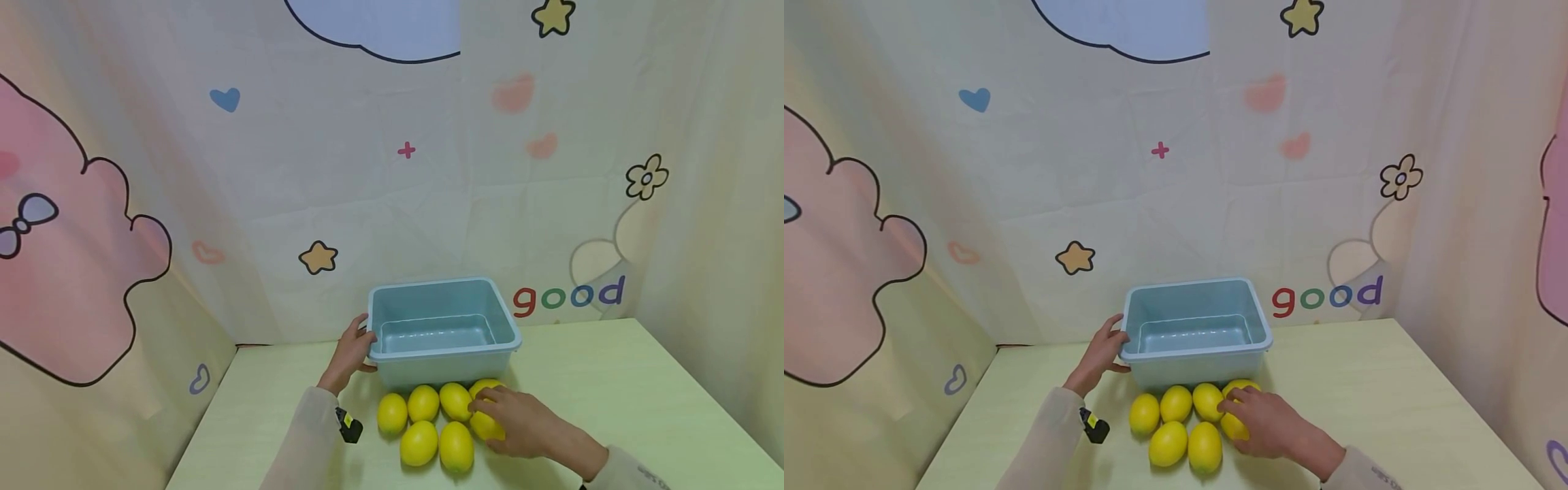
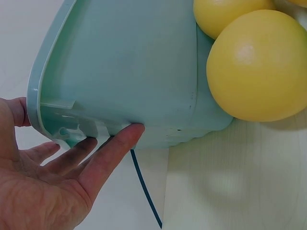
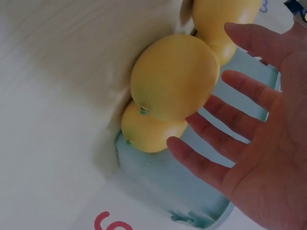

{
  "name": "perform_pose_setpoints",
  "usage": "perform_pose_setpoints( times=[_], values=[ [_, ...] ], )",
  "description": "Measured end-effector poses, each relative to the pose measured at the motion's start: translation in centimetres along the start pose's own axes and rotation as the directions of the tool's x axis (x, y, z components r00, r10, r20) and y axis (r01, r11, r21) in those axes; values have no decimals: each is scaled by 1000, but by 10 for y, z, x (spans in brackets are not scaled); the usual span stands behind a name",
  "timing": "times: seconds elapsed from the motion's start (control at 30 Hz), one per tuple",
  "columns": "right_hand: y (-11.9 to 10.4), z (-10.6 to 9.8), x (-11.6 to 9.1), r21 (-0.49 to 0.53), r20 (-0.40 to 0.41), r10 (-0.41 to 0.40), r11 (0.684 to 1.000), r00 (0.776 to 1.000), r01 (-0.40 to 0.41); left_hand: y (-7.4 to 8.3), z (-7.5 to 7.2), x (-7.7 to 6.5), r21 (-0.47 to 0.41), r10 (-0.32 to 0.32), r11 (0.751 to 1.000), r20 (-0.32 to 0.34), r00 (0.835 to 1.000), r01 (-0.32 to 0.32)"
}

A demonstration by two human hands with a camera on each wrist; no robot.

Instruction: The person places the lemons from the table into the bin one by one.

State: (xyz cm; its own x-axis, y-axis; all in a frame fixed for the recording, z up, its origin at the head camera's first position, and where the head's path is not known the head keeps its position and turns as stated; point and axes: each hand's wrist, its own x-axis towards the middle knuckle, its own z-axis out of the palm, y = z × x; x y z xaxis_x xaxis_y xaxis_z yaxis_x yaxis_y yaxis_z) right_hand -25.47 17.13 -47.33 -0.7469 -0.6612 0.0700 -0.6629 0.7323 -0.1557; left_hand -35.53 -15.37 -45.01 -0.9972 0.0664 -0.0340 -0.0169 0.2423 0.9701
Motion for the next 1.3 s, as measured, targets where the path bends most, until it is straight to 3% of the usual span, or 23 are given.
perform_pose_setpoints(
  times=[0.47,0.77,1.07,1.3],
  values=[
    [1,15,2,-5,19,-5,1000,1000,6,-2,1,2,5,-3,1000,-1,1000,3],
    [0,20,-1,46,89,50,997,995,-54,-3,2,1,9,-13,1000,-10,1000,13],
    [1,26,0,75,83,25,997,996,-32,-4,0,1,-4,3,1000,-7,1000,-3],
    [1,31,-1,59,130,65,996,989,-73,-3,1,0,-6,9,1000,-8,1000,-9]
  ],
)
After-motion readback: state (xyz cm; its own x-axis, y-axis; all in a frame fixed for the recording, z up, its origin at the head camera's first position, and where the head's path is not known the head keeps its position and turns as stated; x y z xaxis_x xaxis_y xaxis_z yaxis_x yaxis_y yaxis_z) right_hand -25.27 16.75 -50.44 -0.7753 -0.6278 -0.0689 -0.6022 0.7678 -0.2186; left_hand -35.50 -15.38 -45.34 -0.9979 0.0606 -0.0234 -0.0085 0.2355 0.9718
